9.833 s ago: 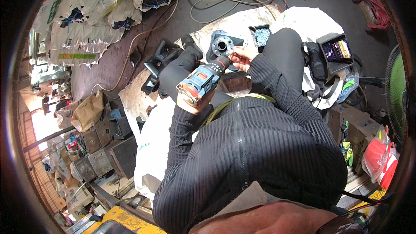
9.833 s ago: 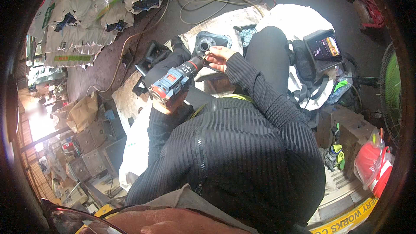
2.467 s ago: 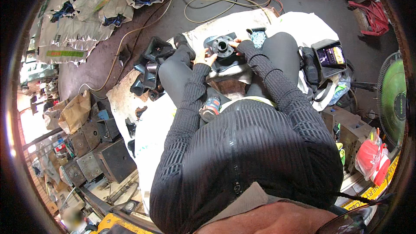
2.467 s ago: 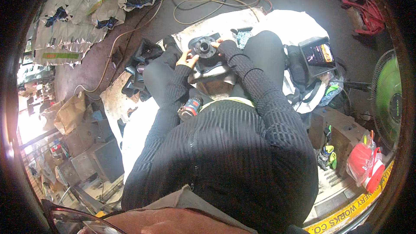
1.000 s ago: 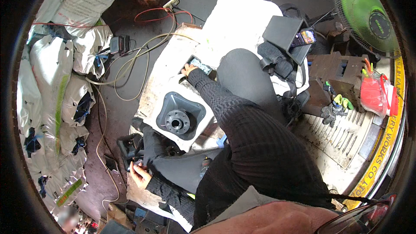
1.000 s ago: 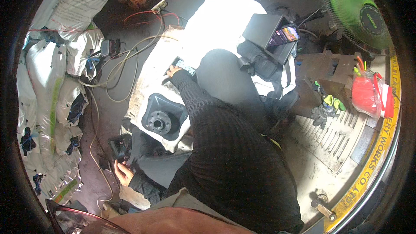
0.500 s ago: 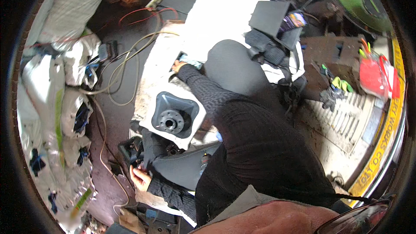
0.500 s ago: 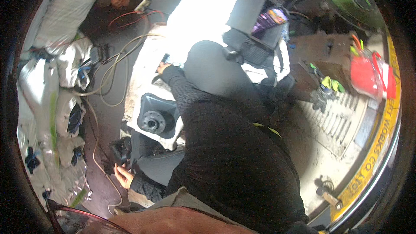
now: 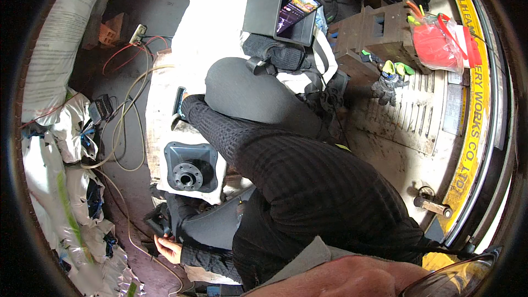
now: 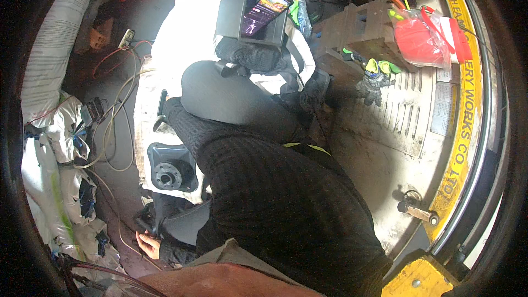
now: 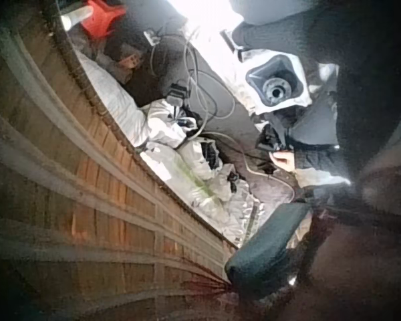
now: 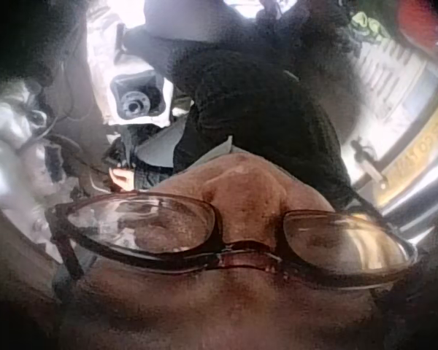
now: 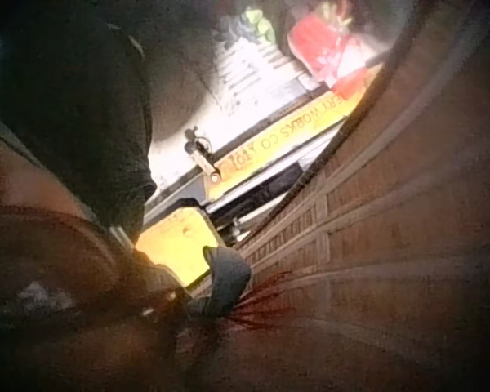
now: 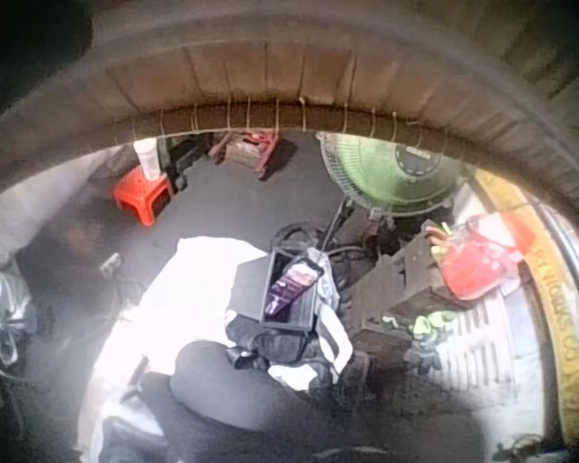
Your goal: The person sits on the floor and uses a power drill to fasten screws into a dark mechanical housing. They repeatedly pick up screws, align them, and drive them into the object, occasionally pausing to reposition the part.
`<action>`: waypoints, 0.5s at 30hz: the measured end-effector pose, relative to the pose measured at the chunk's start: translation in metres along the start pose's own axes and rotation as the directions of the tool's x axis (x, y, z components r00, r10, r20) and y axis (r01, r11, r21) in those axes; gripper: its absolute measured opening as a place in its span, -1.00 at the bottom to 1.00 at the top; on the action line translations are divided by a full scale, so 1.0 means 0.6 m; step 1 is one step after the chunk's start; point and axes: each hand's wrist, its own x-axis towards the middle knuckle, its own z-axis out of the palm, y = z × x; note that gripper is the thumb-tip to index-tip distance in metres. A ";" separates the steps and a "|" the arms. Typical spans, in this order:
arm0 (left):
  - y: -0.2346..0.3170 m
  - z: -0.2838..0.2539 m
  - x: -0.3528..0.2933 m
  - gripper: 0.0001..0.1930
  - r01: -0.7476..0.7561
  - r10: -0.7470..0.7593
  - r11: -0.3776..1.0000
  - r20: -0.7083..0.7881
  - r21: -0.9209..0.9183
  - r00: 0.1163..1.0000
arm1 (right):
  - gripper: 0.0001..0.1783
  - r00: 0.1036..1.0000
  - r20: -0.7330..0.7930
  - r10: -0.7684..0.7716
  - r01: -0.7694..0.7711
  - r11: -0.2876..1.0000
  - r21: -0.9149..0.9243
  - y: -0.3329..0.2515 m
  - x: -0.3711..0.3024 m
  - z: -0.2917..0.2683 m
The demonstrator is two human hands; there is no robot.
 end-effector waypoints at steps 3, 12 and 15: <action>0.002 -0.008 -0.010 -0.76 0.024 -0.023 0.998 -0.013 0.057 1.000 | -0.73 0.999 0.005 0.033 -0.033 0.990 0.136 -0.004 -0.004 0.005; -0.025 -0.016 -0.007 -0.75 0.002 -0.004 0.994 0.021 0.111 1.000 | -0.76 0.959 0.048 0.279 -0.232 0.679 0.696 0.031 0.009 0.033; -0.023 -0.022 -0.022 -0.75 0.057 -0.055 0.995 -0.025 0.078 0.998 | -0.76 0.941 0.122 0.315 -0.265 0.464 0.845 0.030 0.017 0.045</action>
